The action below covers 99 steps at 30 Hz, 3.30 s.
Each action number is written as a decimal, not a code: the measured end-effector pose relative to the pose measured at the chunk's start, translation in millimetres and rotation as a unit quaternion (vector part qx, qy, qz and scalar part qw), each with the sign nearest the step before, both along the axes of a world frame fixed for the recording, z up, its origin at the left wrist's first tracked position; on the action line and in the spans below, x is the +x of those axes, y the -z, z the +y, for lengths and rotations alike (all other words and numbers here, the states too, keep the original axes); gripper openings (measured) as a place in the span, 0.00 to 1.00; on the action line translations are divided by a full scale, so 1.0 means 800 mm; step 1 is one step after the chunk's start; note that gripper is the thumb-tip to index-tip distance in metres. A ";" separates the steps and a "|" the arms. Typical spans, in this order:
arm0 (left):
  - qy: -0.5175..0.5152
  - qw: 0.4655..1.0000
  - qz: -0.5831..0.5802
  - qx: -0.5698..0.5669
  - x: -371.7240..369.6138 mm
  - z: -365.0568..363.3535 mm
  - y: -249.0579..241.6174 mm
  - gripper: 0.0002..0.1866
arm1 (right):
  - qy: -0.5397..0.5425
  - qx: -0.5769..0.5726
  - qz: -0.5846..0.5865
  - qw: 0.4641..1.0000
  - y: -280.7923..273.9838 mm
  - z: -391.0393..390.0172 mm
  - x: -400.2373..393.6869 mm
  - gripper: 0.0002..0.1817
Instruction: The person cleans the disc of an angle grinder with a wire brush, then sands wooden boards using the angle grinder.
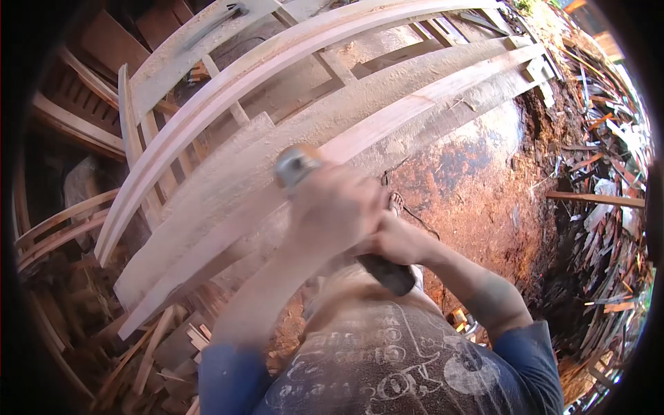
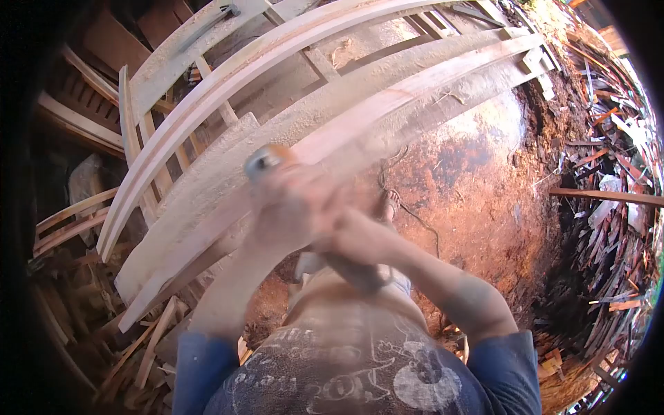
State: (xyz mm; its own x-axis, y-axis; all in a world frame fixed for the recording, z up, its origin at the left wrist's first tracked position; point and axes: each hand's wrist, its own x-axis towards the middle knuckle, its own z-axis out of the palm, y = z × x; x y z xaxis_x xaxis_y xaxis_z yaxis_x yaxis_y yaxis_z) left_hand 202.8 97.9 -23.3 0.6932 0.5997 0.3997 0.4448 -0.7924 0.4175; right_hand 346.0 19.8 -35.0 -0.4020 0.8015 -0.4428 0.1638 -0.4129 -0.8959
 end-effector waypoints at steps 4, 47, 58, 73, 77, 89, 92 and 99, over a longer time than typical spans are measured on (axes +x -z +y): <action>-0.095 0.995 0.031 -0.002 -0.090 -0.017 -0.023 0.11 | -0.109 0.010 -0.025 0.994 0.002 0.022 -0.080 0.25; -0.068 0.998 -0.007 0.005 0.194 0.031 0.005 0.13 | -0.058 -0.036 0.035 0.997 0.031 0.045 0.200 0.21; -0.015 1.000 0.001 0.027 0.187 0.013 0.010 0.11 | 0.008 -0.059 -0.053 0.997 -0.004 0.015 0.194 0.16; 0.243 0.958 0.144 0.056 0.385 0.091 0.002 0.09 | 0.391 -0.136 0.065 0.908 0.010 0.005 0.298 0.14; 0.134 0.990 -0.030 0.030 0.272 0.076 0.011 0.12 | 0.171 -0.049 -0.002 0.984 0.002 0.021 0.231 0.15; 0.017 0.999 0.007 0.030 0.288 0.085 -0.018 0.09 | -0.028 -0.006 -0.065 0.998 0.003 0.087 0.307 0.35; 0.045 0.999 -0.014 -0.005 0.402 0.102 -0.016 0.09 | 0.013 -0.027 -0.111 0.993 0.021 0.083 0.412 0.31; 0.120 0.993 -0.011 0.001 0.655 0.148 0.015 0.10 | 0.193 -0.073 -0.036 0.978 -0.005 0.099 0.625 0.15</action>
